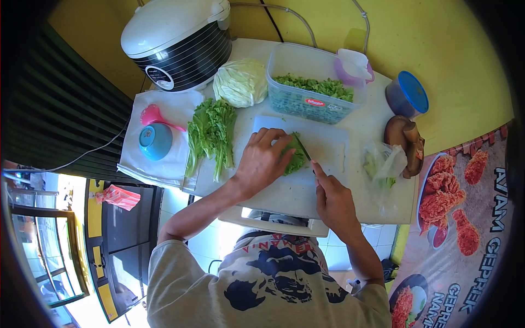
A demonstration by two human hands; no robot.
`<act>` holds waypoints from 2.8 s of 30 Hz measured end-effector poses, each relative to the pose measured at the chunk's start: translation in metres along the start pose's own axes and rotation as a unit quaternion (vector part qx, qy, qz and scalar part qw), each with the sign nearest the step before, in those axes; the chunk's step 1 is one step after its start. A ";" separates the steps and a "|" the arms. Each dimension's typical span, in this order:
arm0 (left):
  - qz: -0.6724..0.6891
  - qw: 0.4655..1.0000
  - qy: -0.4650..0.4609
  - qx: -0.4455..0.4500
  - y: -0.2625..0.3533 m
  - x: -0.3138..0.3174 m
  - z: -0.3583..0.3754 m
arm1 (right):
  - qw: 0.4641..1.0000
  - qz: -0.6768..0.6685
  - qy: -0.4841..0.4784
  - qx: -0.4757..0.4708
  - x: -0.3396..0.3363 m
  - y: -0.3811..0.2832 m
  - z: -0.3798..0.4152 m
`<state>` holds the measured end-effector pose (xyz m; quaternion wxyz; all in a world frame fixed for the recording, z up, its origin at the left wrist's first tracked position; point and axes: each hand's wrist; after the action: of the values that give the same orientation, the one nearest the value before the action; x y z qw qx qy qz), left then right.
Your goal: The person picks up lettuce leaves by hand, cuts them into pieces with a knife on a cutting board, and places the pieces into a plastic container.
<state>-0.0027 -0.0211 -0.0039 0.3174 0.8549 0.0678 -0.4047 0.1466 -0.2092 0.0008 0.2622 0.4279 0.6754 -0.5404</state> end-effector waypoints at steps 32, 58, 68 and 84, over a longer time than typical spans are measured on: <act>-0.026 0.997 -0.051 0.046 -0.006 0.006 0.012 | 0.998 0.032 -0.050 -0.005 -0.013 0.005 0.021; -0.039 0.996 -0.068 -0.032 -0.015 -0.009 0.007 | 0.994 0.023 0.105 0.025 0.000 0.025 -0.040; -0.012 0.993 -0.112 -0.038 -0.018 -0.007 -0.014 | 0.915 0.002 0.363 0.175 -0.101 0.036 0.033; -0.030 0.994 -0.100 -0.011 -0.025 -0.011 -0.017 | 0.916 0.032 0.361 0.171 -0.089 0.041 0.047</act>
<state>-0.0078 0.0107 -0.0003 0.3201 0.8041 0.0658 -0.4966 0.2209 -0.2784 0.0401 -0.0592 0.6536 0.6071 -0.4479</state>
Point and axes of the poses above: each hand's wrist, its own z-axis away from the middle knuckle, its own x-axis out of the palm, y = z × x, and after that the axes turned 8 degrees about -x, right-handed
